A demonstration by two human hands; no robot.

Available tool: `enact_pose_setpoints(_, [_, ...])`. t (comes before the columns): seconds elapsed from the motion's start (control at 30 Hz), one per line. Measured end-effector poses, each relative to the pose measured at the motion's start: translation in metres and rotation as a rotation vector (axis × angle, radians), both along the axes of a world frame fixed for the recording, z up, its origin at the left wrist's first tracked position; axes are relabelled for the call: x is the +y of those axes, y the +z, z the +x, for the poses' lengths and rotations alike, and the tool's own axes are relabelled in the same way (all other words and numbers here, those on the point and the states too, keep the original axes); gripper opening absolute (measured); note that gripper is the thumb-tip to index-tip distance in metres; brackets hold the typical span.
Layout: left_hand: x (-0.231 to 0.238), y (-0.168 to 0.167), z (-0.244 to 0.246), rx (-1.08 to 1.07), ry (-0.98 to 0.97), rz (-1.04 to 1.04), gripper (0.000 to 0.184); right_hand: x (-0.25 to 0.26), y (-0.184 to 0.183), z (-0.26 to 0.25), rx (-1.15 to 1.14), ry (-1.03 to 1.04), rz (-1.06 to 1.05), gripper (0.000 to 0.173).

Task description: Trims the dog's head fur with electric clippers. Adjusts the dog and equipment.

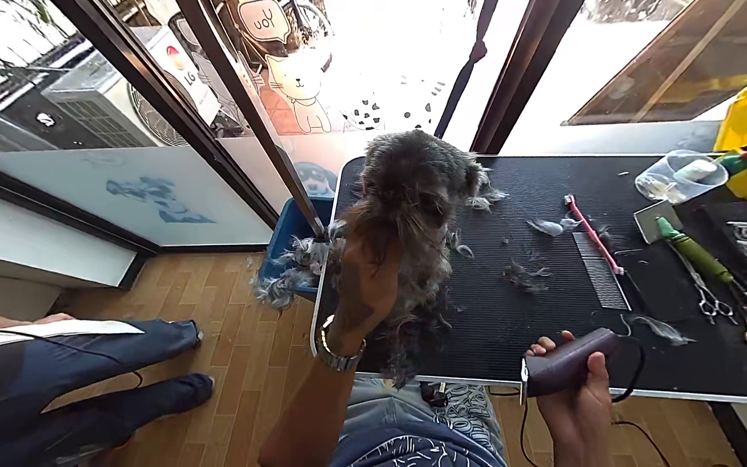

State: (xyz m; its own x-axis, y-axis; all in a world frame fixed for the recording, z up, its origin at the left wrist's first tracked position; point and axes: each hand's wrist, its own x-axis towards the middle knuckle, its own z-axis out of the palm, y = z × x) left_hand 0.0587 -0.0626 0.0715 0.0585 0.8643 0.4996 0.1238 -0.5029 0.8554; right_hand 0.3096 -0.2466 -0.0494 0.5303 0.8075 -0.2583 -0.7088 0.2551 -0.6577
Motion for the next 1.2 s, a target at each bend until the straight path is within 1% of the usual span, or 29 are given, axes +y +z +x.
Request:
enact_pose_setpoints(0.03, [-0.004,-0.004,0.006,-0.027,0.010,0.029,0.034,0.002,0.003,0.003,0.049,0.016,0.040,0.036])
enact_pose_setpoints(0.07, [-0.007,-0.007,0.013,-0.046,0.017,0.050,0.038,0.005,0.008,0.005,0.095,0.039,0.092,0.034])
enact_pose_setpoints(0.1, [-0.011,-0.011,0.018,-0.052,0.032,0.071,0.040,0.007,0.015,0.007,0.117,0.068,0.144,0.039])
enact_pose_setpoints(0.13, [-0.015,-0.014,0.023,-0.042,0.057,0.094,0.038,0.009,0.026,0.007,0.110,0.099,0.198,0.045])
enact_pose_setpoints(0.17, [-0.019,-0.016,0.028,-0.027,0.093,0.115,0.029,0.012,0.038,0.008,0.076,0.130,0.250,0.049])
enact_pose_setpoints(0.2, [-0.022,-0.018,0.032,-0.008,0.114,0.127,0.025,0.015,0.050,0.008,0.009,0.159,0.284,0.050])
enact_pose_setpoints(0.27, [-0.030,-0.021,0.040,0.004,0.144,0.128,0.026,0.023,0.076,0.011,-0.209,0.224,0.295,0.056])
enact_pose_setpoints(0.33, [-0.035,-0.023,0.044,-0.018,0.133,0.105,0.030,0.035,0.105,0.011,-0.442,0.242,0.268,0.065])
enact_pose_setpoints(0.47, [-0.037,-0.024,0.041,-0.015,0.144,0.084,0.036,0.062,0.158,0.010,-0.757,0.197,0.390,0.066])
enact_pose_setpoints(0.57, [-0.038,-0.025,0.040,0.026,0.242,0.072,0.040,0.083,0.197,0.000,-1.036,0.158,0.447,0.082])
enact_pose_setpoints(0.6, [-0.037,-0.025,0.040,0.047,0.280,0.077,0.040,0.091,0.207,-0.005,-1.117,0.148,0.453,0.085])
enact_pose_setpoints(0.63, [-0.036,-0.024,0.039,0.059,0.303,0.083,0.040,0.098,0.215,-0.008,-1.177,0.146,0.461,0.084])
enact_pose_setpoints(0.7, [-0.037,-0.023,0.039,0.021,0.283,0.074,0.035,0.110,0.232,-0.012,-1.284,0.159,0.470,0.082])
enact_pose_setpoints(0.77, [-0.039,-0.023,0.040,-0.070,0.209,0.079,0.031,0.121,0.248,-0.023,-1.400,0.169,0.473,0.072])
enact_pose_setpoints(0.9, [-0.038,-0.027,0.043,-0.169,0.097,0.158,0.028,0.140,0.272,-0.037,-1.571,0.225,0.493,0.070])
enact_pose_setpoints(1.0, [-0.042,-0.030,0.044,-0.204,0.081,0.159,0.029,0.154,0.284,-0.046,-1.660,0.245,0.514,0.062])
enact_pose_setpoints(1.1, [-0.043,-0.033,0.044,-0.212,0.083,0.154,0.029,0.159,0.287,-0.051,-1.694,0.281,0.529,0.059])
enact_pose_setpoints(1.2, [-0.043,-0.034,0.043,-0.190,0.088,0.147,0.028,0.156,0.283,-0.056,-1.668,0.310,0.506,0.060])
